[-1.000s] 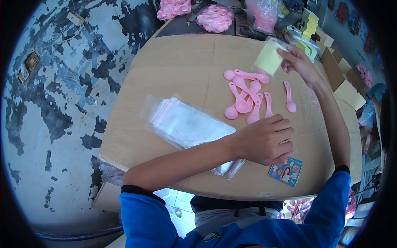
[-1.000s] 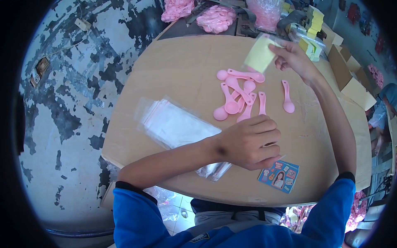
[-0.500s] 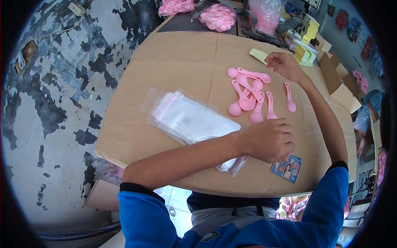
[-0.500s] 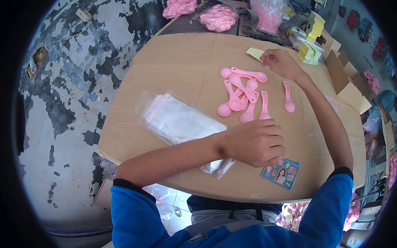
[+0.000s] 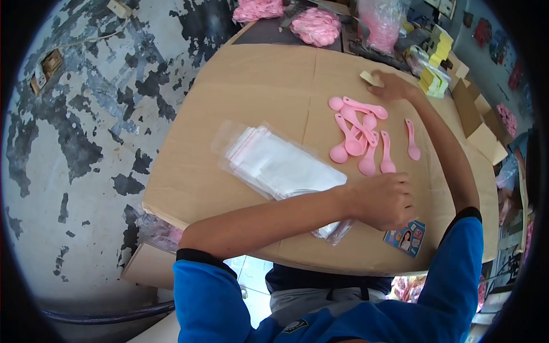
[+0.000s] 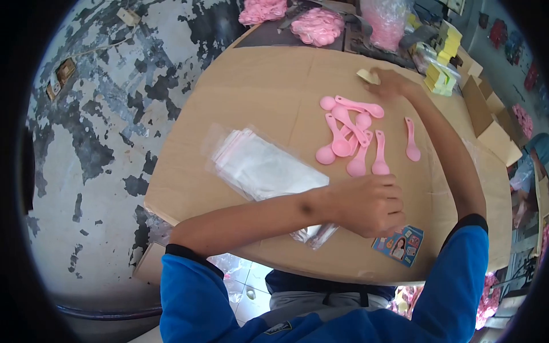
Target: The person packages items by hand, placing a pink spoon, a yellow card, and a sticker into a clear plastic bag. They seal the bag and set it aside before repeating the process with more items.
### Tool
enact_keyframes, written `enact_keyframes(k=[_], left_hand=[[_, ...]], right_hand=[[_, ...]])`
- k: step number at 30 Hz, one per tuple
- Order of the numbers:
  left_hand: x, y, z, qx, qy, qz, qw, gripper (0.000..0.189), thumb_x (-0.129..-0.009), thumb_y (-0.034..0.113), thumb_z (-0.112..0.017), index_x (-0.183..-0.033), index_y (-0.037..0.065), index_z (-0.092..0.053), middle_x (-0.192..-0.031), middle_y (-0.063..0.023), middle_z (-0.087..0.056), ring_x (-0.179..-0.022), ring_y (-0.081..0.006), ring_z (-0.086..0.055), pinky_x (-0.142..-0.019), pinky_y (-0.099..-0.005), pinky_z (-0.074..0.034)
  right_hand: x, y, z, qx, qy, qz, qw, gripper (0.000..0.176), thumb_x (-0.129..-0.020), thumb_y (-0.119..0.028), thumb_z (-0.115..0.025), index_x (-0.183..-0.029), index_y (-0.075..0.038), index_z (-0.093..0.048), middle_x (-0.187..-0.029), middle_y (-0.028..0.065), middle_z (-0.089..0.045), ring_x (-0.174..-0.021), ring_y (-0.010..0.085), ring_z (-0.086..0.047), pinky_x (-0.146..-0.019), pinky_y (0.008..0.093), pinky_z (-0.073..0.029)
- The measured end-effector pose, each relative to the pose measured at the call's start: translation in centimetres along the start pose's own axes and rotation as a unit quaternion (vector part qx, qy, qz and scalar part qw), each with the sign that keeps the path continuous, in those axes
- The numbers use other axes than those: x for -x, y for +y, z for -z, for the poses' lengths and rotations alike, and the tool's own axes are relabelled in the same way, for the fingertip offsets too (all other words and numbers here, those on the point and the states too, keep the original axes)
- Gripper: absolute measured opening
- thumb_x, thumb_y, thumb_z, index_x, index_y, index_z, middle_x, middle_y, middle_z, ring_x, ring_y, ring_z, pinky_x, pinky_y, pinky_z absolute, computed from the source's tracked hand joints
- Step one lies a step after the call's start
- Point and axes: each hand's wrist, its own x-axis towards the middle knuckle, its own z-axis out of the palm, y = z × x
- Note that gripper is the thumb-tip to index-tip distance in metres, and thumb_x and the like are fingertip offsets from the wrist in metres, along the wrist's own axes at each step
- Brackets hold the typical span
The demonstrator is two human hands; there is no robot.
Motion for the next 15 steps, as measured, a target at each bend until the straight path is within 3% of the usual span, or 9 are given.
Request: enact_keyframes(k=[2, 4, 7, 10, 13, 15], left_hand=[[0.0, 0.0, -0.2, -0.012, 0.022, -0.018, 1.000, 0.018, -0.075, 0.022, -0.067, -0.071, 0.006, -0.061, -0.066, -0.0048, -0.058, -0.068, -0.0217, -0.057, -0.069, -0.0343, -0.045], [0.3, -0.1, -0.2, -0.009, -0.019, 0.008, 1.000, 0.018, -0.076, 0.024, -0.066, -0.071, 0.007, -0.061, -0.066, -0.0053, -0.059, -0.069, -0.0219, -0.059, -0.069, -0.0343, -0.046], [0.2, 0.0, -0.3, 0.001, -0.037, 0.021, 0.999, 0.020, -0.076, 0.025, -0.065, -0.071, 0.007, -0.061, -0.066, -0.0062, -0.060, -0.068, -0.0228, -0.061, -0.067, -0.0349, -0.047], [0.3, 0.2, -0.1, 0.005, -0.052, 0.033, 0.998, 0.021, -0.077, 0.025, -0.065, -0.070, 0.006, -0.060, -0.064, -0.0070, -0.060, -0.065, -0.0248, -0.063, -0.063, -0.0365, -0.049], [0.3, 0.1, -0.1, 0.008, -0.055, 0.031, 0.998, 0.020, -0.076, 0.024, -0.064, -0.069, 0.006, -0.060, -0.062, -0.0076, -0.059, -0.061, -0.0265, -0.063, -0.060, -0.0376, -0.050], [0.3, 0.2, 0.0, 0.003, -0.065, 0.029, 0.997, 0.018, -0.075, 0.022, -0.064, -0.069, 0.006, -0.060, -0.061, -0.0078, -0.059, -0.059, -0.0264, -0.064, -0.060, -0.0374, -0.051]], right_hand=[[-1.0, -1.5, 0.2, -0.026, -0.003, 0.023, 0.999, 0.071, -0.087, -0.052, -0.060, -0.136, -0.002, -0.044, -0.123, 0.0234, -0.058, -0.114, 0.0346, -0.057, -0.097, 0.0394, -0.044], [-0.7, -5.9, 0.8, -0.091, -0.027, 0.031, 0.995, 0.068, -0.088, -0.048, -0.061, -0.136, -0.003, -0.044, -0.121, 0.0228, -0.059, -0.112, 0.0326, -0.058, -0.095, 0.0393, -0.045], [-0.6, -11.0, 0.0, -0.130, 0.219, 0.203, 0.946, 0.057, -0.090, -0.043, -0.061, -0.130, -0.003, -0.051, -0.115, 0.0195, -0.063, -0.103, 0.0287, -0.062, -0.089, 0.0388, -0.048], [2.4, -16.6, 3.7, -0.231, 0.074, 0.221, 0.945, 0.052, -0.090, -0.042, -0.061, -0.124, -0.003, -0.056, -0.110, 0.0150, -0.065, -0.095, 0.0262, -0.063, -0.084, 0.0383, -0.049], [6.8, -19.4, 5.2, -0.176, -0.151, 0.265, 0.936, 0.051, -0.090, -0.043, -0.062, -0.120, -0.002, -0.059, -0.107, 0.0116, -0.066, -0.088, 0.0231, -0.063, -0.080, 0.0365, -0.049], [10.5, -20.9, 5.3, -0.091, -0.161, 0.259, 0.948, 0.049, -0.090, -0.043, -0.062, -0.118, -0.002, -0.060, -0.103, 0.0112, -0.066, -0.087, 0.0226, -0.063, -0.077, 0.0351, -0.050]])
